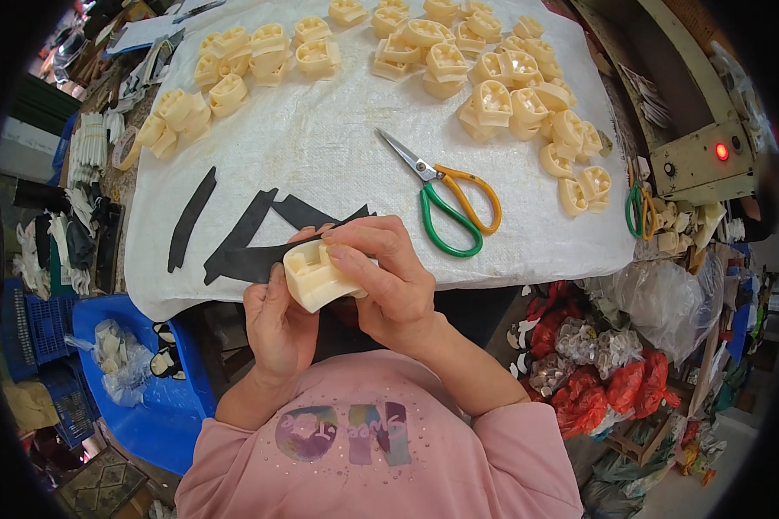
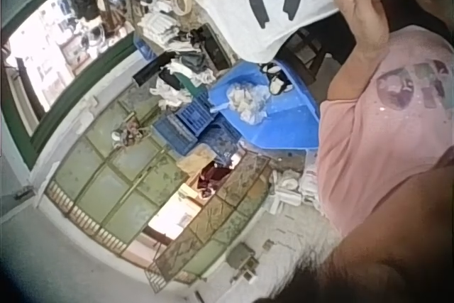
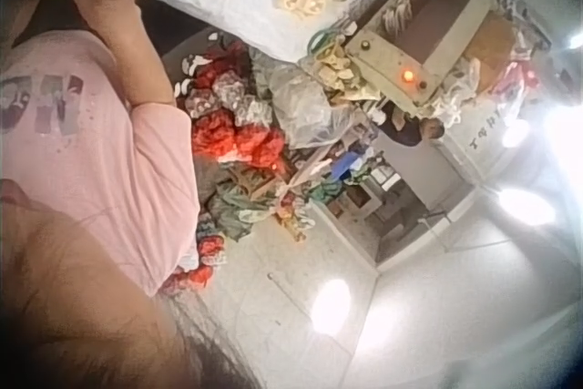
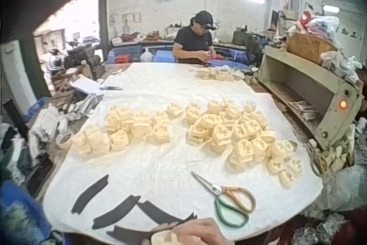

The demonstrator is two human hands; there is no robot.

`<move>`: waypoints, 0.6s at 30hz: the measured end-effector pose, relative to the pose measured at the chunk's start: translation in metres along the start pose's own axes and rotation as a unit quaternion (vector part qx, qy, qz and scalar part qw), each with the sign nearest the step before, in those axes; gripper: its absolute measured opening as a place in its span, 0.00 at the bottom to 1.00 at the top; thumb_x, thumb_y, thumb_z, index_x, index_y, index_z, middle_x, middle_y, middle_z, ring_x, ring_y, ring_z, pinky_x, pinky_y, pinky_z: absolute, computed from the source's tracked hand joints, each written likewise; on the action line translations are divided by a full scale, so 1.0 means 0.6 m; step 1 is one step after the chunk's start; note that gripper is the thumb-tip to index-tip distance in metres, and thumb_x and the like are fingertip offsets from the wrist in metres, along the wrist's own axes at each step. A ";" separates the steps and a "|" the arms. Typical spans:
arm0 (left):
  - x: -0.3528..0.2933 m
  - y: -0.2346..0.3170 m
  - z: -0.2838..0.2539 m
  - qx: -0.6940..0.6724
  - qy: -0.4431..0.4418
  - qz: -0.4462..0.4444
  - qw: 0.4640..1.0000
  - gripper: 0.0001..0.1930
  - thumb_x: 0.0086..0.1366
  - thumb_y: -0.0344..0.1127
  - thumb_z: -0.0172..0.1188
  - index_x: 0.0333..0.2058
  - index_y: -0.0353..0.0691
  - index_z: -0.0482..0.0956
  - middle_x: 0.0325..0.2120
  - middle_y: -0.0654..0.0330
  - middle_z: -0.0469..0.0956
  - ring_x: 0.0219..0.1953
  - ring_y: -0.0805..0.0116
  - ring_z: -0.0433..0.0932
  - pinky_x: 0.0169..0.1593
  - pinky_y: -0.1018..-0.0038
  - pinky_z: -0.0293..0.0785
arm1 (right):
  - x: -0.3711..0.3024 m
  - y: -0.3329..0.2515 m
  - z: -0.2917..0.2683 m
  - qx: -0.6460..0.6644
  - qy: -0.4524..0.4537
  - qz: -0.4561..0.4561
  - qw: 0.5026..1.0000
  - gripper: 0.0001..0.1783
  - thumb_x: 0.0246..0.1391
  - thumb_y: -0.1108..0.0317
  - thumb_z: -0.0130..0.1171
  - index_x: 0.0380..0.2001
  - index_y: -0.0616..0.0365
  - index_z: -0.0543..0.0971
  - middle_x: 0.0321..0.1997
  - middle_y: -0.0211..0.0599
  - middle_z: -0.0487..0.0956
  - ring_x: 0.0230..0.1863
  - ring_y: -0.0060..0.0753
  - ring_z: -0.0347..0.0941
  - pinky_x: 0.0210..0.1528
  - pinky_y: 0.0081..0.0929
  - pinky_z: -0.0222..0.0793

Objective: Assembling and trimming plastic shoe components with adhesive strips.

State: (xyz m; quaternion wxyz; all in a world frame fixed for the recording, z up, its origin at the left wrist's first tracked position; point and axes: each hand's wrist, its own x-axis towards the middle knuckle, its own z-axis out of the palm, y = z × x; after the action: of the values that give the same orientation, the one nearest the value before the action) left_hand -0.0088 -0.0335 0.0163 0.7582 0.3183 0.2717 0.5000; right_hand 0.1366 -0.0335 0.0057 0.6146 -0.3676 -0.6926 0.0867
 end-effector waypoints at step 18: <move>0.006 0.027 -0.026 0.245 0.042 0.074 0.966 0.16 0.68 0.33 0.48 0.35 0.23 0.77 0.35 0.52 0.78 0.39 0.74 0.74 0.44 0.78 0.73 | 0.022 -0.028 -0.034 -0.233 -0.154 0.013 0.960 0.31 0.29 0.75 0.62 0.43 0.42 0.74 0.37 0.32 0.72 0.37 0.36 0.63 0.42 0.40 0.49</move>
State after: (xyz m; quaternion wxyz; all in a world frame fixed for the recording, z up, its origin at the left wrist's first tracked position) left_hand -0.0286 -0.0219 0.0178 0.6057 0.4920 0.3933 0.4862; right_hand 0.1487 -0.0442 0.0302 0.3970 -0.4914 -0.7751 -0.0134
